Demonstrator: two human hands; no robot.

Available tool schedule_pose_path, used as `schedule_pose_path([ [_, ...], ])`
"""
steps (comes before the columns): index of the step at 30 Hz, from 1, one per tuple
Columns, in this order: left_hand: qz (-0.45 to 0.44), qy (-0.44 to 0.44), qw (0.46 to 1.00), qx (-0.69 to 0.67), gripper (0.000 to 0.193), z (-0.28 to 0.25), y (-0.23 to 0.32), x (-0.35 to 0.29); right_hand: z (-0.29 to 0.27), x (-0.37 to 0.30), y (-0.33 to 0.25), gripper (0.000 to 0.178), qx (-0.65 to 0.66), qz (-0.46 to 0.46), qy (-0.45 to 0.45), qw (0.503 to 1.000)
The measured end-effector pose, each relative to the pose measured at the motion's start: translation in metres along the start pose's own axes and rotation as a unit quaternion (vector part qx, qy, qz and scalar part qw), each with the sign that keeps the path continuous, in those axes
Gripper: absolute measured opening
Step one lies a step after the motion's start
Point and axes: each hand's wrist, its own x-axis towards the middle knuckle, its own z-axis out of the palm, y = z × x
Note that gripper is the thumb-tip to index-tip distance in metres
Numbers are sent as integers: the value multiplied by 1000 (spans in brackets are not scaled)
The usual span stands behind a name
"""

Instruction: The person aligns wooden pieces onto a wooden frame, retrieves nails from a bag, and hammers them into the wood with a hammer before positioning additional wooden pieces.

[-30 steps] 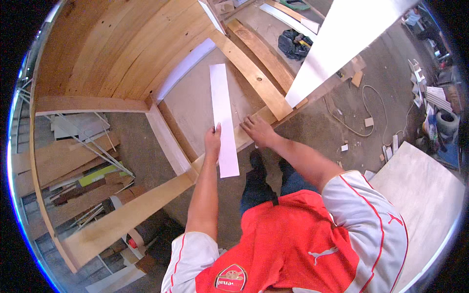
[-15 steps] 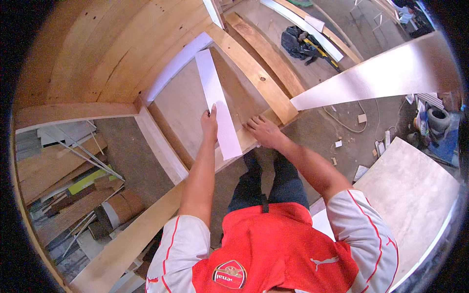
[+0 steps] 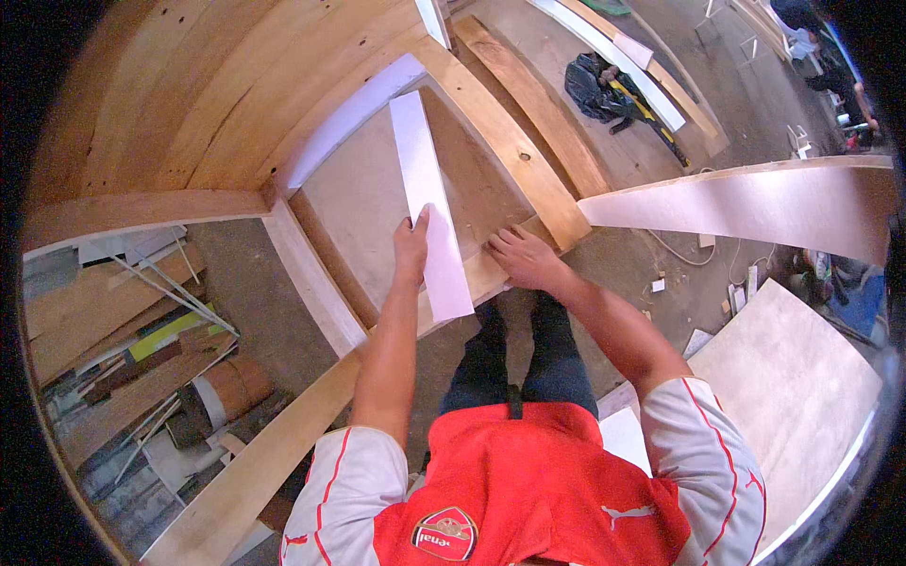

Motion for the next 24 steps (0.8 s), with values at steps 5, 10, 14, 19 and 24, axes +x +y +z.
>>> schedule_pose_path([
  [5,-34,-33,995,-83,49,4,-4,-1,8,0,4,76,-38,-34,48,998],
  [10,-15,2,999,-29,50,9,4,-12,-6,0,3,62,-9,-31,-33,999],
  [14,4,7,1000,8,50,7,15,-12,5,2,11,63,-23,-51,-8,998],
  [19,54,30,998,21,50,1,11,-7,-2,8,12,66,-38,-89,-20,995],
  [24,93,35,991,84,49,0,21,-11,3,5,16,72,-61,-112,0,992],
])
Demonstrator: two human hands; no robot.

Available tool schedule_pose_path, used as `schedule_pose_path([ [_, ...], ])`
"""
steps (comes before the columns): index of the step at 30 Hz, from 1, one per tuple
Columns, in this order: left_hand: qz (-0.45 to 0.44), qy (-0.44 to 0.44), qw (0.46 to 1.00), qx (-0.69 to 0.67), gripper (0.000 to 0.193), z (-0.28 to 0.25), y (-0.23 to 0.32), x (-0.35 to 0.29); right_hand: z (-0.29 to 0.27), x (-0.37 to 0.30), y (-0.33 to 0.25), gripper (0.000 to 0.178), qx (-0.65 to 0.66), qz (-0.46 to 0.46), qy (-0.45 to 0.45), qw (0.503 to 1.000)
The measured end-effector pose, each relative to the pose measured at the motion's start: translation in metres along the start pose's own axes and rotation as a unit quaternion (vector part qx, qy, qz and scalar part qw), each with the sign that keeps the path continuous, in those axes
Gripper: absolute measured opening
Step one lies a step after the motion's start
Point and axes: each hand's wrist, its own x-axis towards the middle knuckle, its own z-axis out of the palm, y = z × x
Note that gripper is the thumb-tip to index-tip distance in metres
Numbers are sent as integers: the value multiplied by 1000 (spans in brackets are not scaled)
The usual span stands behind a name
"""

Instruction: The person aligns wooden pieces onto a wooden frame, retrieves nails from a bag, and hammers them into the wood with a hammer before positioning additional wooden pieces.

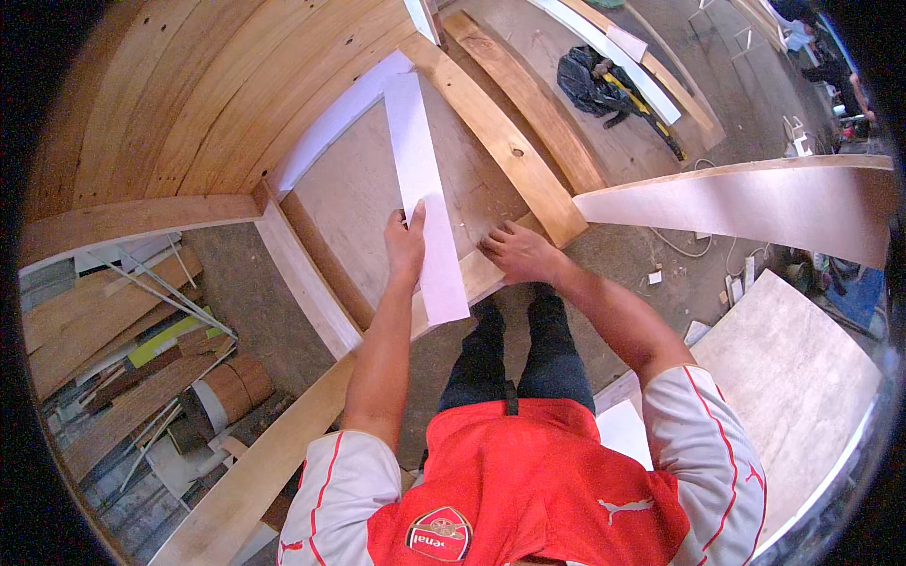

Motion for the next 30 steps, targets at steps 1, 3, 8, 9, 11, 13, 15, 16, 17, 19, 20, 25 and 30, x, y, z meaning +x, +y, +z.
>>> schedule_pose_path([
  [1,20,5,998,56,47,-3,10,-2,1,0,0,72,0,1,-1,1000],
  [3,45,14,998,43,43,-8,22,-4,2,1,-1,85,19,7,-39,999],
  [8,130,38,986,-93,35,-12,16,12,-9,4,-4,76,35,10,-38,999],
  [9,160,36,984,-67,34,-14,16,18,-12,4,-4,69,36,14,-31,999],
  [11,188,34,981,-40,34,-11,17,28,-14,3,-1,68,31,8,-26,999],
  [13,242,34,965,-91,31,-4,15,39,-9,3,-2,67,25,1,-18,1000],
  [15,226,38,969,-89,30,5,11,46,-2,4,-3,68,7,23,0,1000],
  [16,210,42,973,-87,29,11,7,49,-3,4,-3,68,8,22,0,1000],
  [17,209,43,973,-86,29,15,3,50,-3,4,-3,67,8,21,8,1000],
  [19,215,86,967,-104,30,26,-9,55,-5,3,-3,66,8,23,13,1000],
  [20,214,86,967,-104,30,29,-14,59,-6,3,-2,64,4,20,6,1000],
  [25,212,125,961,-124,33,31,-33,70,-10,2,-1,64,-5,10,-17,1000],
  [30,139,85,981,-102,45,32,-30,67,-11,1,-1,57,-19,4,35,999],
])
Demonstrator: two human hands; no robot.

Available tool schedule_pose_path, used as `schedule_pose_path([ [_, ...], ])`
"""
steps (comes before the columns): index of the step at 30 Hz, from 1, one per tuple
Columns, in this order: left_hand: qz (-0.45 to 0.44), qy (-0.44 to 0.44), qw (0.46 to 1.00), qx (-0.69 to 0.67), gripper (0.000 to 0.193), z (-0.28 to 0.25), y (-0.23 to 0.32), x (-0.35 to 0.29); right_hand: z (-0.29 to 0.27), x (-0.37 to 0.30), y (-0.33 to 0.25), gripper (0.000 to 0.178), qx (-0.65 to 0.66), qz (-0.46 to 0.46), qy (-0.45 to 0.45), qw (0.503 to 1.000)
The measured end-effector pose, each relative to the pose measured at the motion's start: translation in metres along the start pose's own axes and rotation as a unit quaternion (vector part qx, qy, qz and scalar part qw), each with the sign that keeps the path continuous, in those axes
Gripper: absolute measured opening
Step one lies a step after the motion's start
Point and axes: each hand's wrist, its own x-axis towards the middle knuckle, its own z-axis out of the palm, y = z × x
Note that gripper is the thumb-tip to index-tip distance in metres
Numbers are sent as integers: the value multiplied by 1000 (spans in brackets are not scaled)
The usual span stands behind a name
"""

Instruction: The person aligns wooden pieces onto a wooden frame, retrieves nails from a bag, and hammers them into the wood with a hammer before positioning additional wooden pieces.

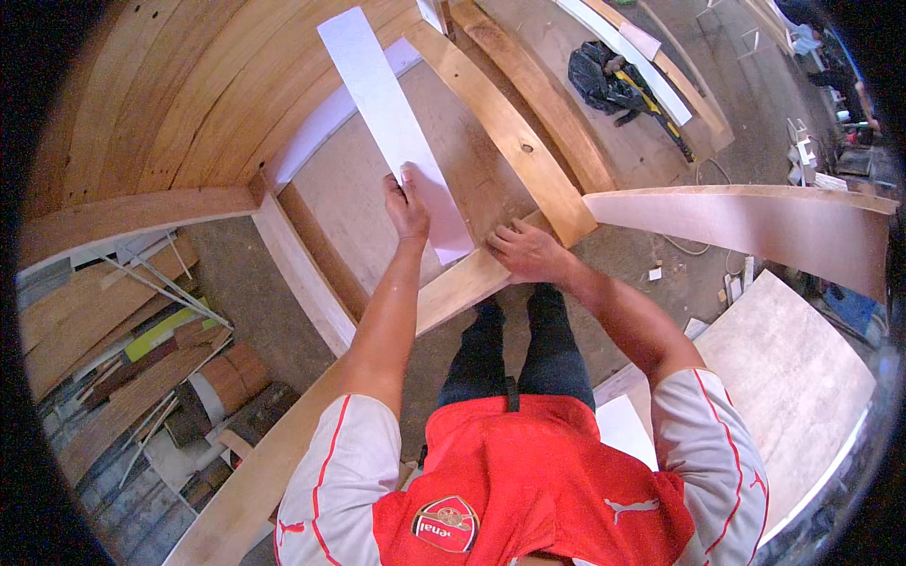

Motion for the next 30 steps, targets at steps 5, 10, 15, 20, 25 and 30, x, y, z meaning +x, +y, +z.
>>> schedule_pose_path([
  [5,12,17,1000,21,46,9,3,-3,-5,-1,-1,49,-9,5,-2,1000],
  [10,44,146,988,-19,44,11,-17,-10,-6,2,-1,44,-8,6,1,1000],
  [15,-2,152,984,93,52,7,-23,-15,-7,1,2,58,22,8,-18,1000],
  [20,-122,103,959,233,57,20,4,-16,-2,-5,2,69,31,20,-4,999],
  [25,-154,2,924,350,64,13,-9,-29,5,2,-4,76,2,26,60,998],
  [30,-147,-240,817,503,57,4,37,-32,4,-5,-4,75,33,36,2,999],
])
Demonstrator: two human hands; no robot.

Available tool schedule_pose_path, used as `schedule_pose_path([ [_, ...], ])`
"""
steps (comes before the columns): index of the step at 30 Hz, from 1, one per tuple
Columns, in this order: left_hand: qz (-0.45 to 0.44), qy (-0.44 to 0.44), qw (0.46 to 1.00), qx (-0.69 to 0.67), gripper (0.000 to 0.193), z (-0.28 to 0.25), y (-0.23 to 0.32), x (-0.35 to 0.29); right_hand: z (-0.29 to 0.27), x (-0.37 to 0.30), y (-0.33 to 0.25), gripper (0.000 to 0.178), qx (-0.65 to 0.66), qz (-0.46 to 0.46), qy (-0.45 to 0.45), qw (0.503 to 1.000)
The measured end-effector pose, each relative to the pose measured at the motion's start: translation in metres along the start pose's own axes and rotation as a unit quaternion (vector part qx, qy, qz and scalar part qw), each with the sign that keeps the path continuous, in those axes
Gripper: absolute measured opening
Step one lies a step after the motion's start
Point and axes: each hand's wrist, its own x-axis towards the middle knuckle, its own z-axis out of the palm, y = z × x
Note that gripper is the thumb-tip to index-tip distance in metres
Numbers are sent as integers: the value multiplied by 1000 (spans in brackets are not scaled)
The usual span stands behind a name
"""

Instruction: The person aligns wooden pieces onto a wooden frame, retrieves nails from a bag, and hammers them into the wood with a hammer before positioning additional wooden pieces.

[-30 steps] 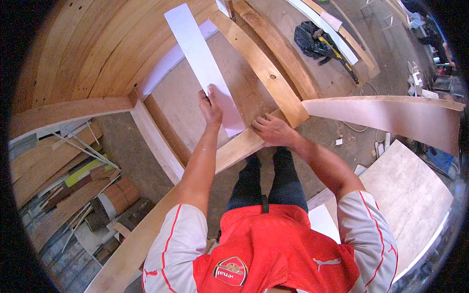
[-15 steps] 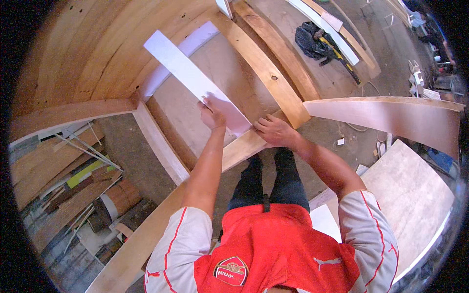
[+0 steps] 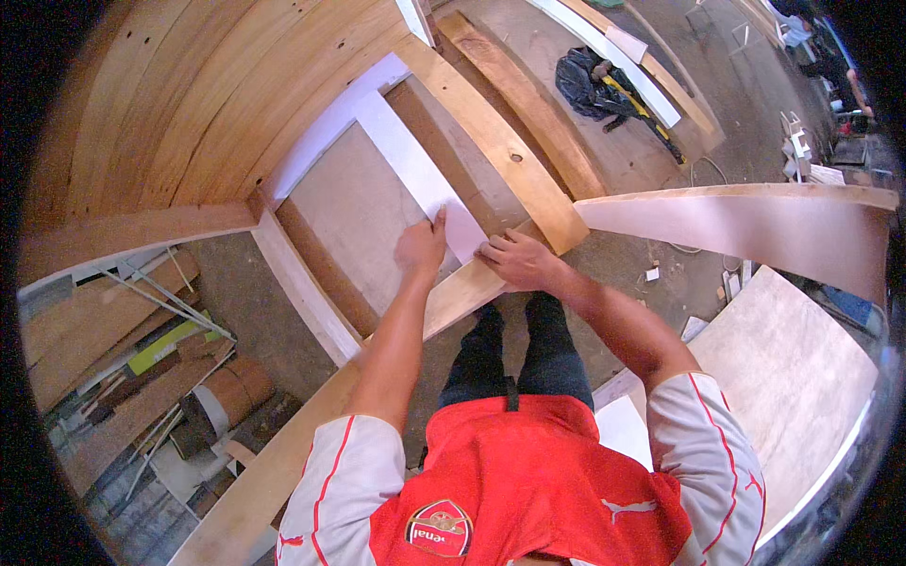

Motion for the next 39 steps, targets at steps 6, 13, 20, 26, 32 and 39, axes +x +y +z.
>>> schedule_pose_path([
  [6,451,132,878,93,92,-34,-37,14,2,-1,-1,62,23,10,15,1000],
  [13,593,82,762,246,100,-23,-34,58,3,3,-3,44,16,1,16,1000],
  [20,639,141,719,233,91,1,-47,54,-11,-2,-2,58,36,-9,-32,999],
  [26,613,124,747,228,97,7,-50,46,7,-5,-5,57,20,-9,2,1000],
  [32,577,215,747,253,92,15,-24,45,8,-5,-3,54,19,-19,-10,1000],
  [39,579,198,772,169,84,16,14,57,7,-3,-8,58,14,-6,6,1000],
])
